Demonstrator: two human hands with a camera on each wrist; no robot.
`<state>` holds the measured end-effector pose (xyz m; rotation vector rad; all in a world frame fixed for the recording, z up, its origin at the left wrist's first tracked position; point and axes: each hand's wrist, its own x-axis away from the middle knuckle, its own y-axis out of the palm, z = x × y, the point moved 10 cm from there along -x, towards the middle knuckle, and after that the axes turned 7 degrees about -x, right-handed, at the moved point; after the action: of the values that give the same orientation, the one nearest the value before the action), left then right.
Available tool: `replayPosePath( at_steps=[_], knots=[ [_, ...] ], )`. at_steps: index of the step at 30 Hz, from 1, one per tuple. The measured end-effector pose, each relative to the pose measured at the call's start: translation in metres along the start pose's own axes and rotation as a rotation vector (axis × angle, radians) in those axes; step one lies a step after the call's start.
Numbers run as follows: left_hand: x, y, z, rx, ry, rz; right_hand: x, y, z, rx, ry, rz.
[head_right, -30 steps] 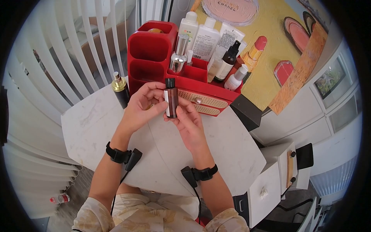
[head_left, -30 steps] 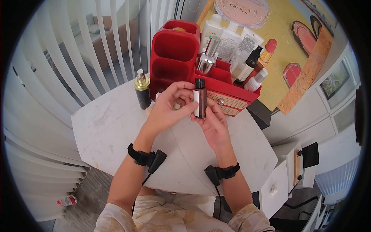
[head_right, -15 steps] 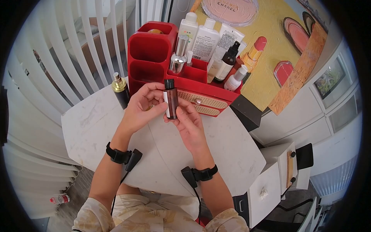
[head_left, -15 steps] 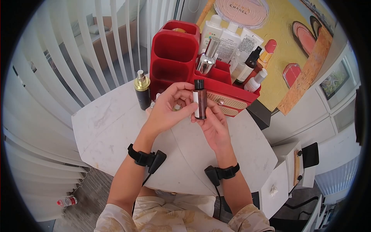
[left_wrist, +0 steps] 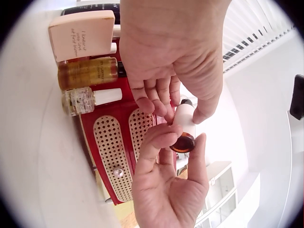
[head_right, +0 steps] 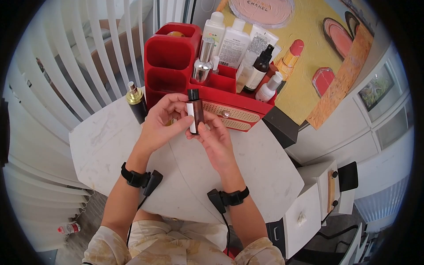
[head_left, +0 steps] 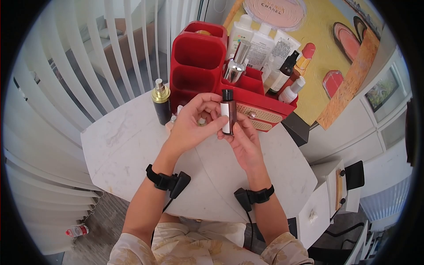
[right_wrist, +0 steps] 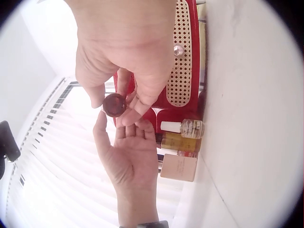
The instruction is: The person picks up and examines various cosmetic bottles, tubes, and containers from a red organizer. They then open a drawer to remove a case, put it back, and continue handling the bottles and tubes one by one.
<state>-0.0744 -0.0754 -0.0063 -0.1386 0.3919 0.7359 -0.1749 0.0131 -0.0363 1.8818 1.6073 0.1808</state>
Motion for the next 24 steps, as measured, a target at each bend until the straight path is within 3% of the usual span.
replayPosePath(
  at_steps=[24],
  knots=[
    [-0.0023, 0.0017, -0.0048, -0.030, 0.044, -0.012, -0.0002, -0.0104, 0.0033, -0.050, 0.079, 0.034]
  ],
)
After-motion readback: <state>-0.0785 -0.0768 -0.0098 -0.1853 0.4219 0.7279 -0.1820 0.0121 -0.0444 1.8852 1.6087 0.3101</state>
